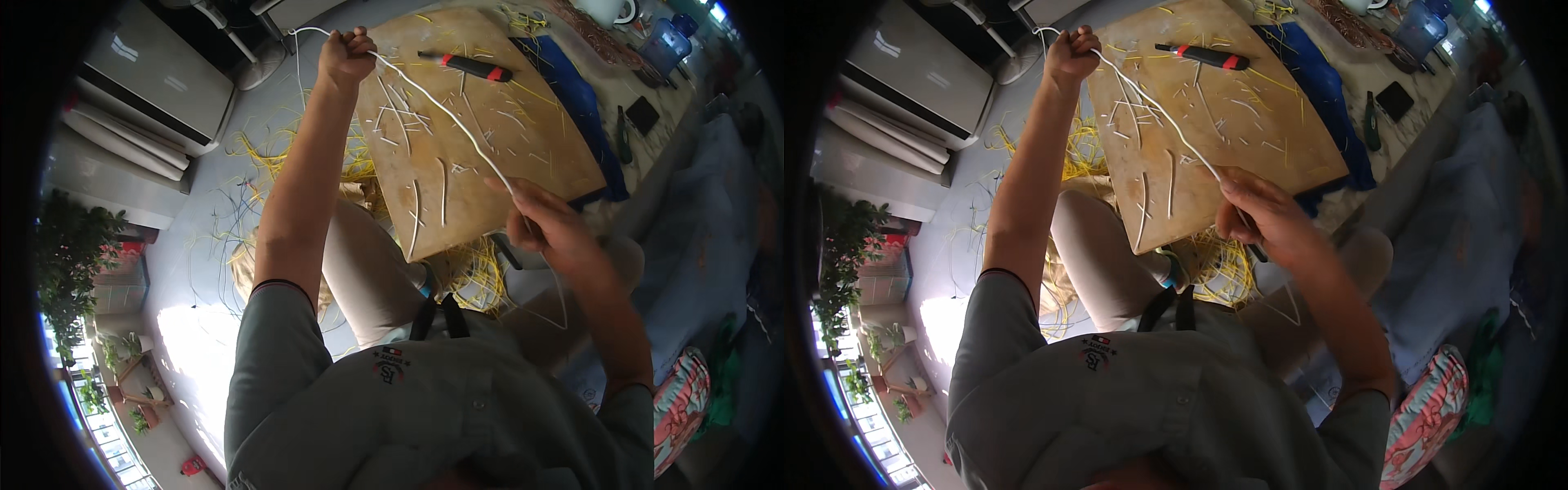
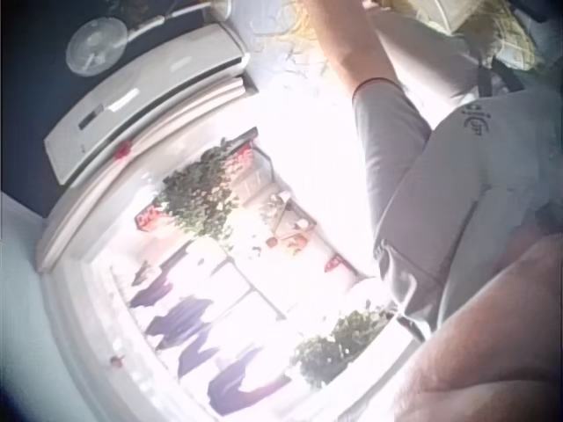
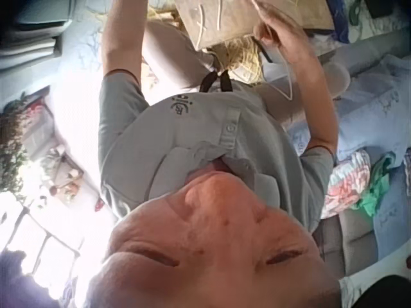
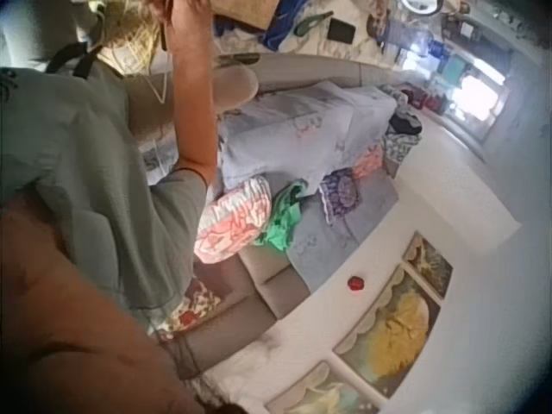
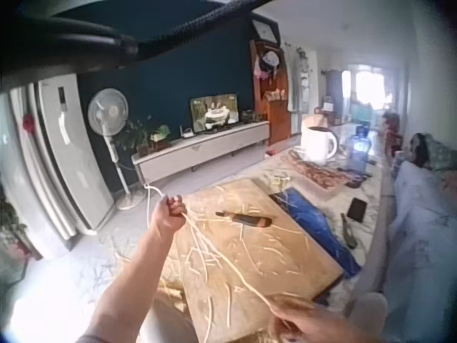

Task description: The person sits on the floor and uses a utility knife to strip the outer insulation from white and yellow wires. They repeatedly cut the insulation, peel it off, and place the stripped pieces onto a wooden board.

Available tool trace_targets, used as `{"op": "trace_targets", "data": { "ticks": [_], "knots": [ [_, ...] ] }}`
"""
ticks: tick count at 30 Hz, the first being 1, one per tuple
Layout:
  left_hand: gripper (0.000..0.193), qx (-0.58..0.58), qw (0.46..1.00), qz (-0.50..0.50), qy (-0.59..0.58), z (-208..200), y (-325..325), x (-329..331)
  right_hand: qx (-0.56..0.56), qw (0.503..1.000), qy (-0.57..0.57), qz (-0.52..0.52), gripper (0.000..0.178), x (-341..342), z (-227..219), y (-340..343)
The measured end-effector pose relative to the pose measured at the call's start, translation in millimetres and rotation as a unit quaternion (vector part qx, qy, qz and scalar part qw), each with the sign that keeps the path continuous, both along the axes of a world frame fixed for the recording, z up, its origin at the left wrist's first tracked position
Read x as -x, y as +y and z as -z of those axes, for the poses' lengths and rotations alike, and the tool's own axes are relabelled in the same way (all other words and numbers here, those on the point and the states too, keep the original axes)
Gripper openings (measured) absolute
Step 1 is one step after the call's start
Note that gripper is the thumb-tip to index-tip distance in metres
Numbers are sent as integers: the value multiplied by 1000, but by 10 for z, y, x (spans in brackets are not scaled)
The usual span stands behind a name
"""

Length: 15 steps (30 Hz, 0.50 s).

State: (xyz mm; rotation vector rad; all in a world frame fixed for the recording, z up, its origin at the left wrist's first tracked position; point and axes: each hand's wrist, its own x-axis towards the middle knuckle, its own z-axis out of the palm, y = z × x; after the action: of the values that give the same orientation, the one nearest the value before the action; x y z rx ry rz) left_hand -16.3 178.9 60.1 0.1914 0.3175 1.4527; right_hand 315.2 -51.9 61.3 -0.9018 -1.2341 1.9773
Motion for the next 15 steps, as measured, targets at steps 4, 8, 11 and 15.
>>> {"op": "trace_targets", "data": {
  "ticks": [4,8,11,15],
  "knots": [
    [48,-19,1000,-6,21,-72,-75,-117,-47,998,-37,25,36,123,-86,94],
    [46,-2,997,-41,58,-127,-85,-226,-184,971,-144,59,24,287,-79,338],
    [45,7,989,-78,124,10,38,-176,-397,858,-293,147,19,372,-50,444],
    [40,24,980,-90,178,9,117,-149,-370,854,-332,154,21,423,149,643]
  ]
}}
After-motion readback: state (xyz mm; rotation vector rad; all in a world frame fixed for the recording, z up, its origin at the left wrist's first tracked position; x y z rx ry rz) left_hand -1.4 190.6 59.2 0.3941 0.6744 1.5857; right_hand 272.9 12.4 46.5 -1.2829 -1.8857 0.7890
